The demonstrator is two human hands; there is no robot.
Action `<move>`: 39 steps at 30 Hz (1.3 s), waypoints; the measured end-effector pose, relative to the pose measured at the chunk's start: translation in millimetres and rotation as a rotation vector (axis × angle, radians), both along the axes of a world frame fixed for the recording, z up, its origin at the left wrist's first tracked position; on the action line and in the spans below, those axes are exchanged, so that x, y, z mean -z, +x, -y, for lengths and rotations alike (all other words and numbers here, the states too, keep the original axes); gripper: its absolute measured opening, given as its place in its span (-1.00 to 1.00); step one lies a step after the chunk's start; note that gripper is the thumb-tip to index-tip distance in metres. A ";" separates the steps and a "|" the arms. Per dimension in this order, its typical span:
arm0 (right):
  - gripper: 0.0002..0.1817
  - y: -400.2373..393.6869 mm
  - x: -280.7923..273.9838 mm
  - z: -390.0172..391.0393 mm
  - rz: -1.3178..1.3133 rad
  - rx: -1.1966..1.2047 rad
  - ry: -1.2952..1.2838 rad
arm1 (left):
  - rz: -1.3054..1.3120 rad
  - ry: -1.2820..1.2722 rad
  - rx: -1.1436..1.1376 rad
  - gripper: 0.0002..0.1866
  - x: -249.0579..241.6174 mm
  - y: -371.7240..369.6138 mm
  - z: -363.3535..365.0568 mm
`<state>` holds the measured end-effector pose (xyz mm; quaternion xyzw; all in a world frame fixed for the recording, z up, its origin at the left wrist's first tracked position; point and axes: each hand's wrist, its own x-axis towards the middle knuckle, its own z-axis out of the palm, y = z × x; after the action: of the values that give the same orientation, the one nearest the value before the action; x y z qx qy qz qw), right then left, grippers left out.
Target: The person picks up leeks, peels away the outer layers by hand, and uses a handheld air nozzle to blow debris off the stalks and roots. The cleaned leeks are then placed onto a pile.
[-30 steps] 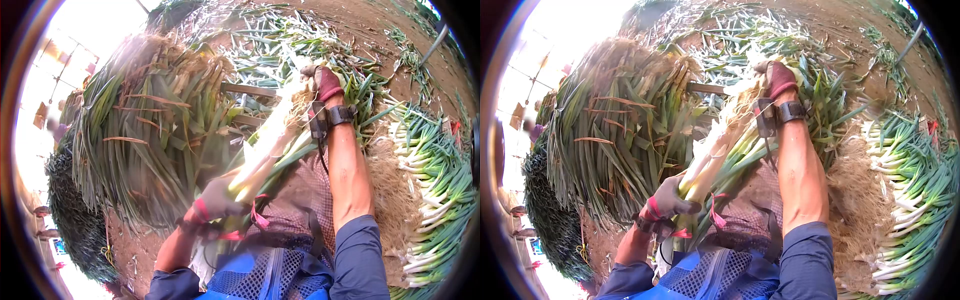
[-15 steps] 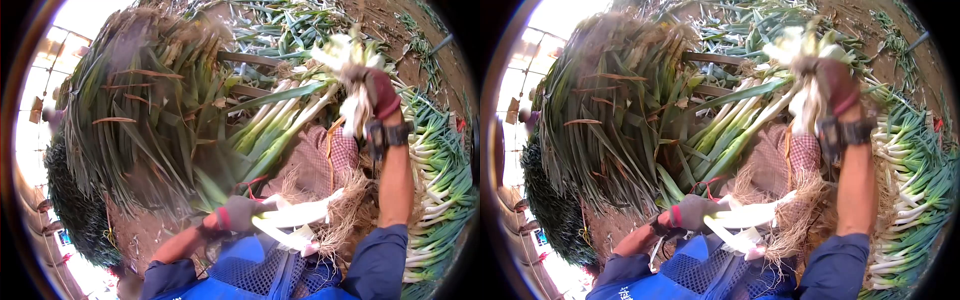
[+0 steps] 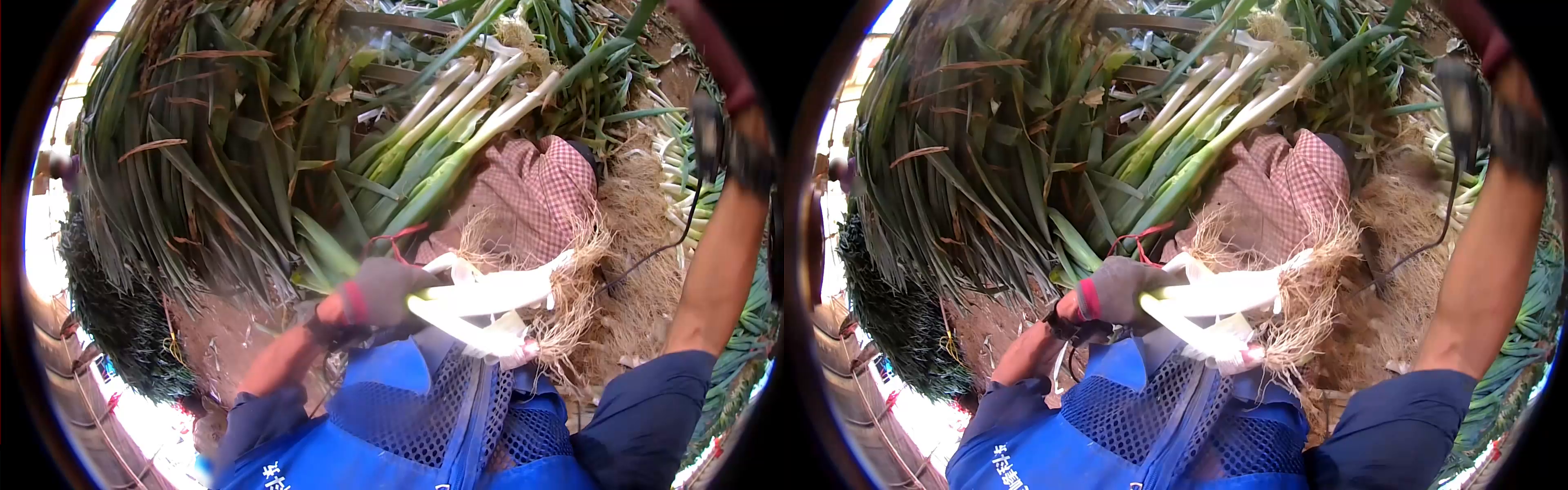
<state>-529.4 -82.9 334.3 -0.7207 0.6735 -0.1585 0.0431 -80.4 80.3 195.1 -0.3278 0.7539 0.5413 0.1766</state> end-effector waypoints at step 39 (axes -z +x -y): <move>-0.58 50.8 89.5 -133.3 -0.053 0.082 0.191 | -0.159 0.106 -0.403 -0.35 45.5 -25.1 69.3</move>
<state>-478.6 50.4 244.8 -0.6889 0.7156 -0.0760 0.0875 -105.5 10.9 149.6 -0.4183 0.6553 0.6286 0.0216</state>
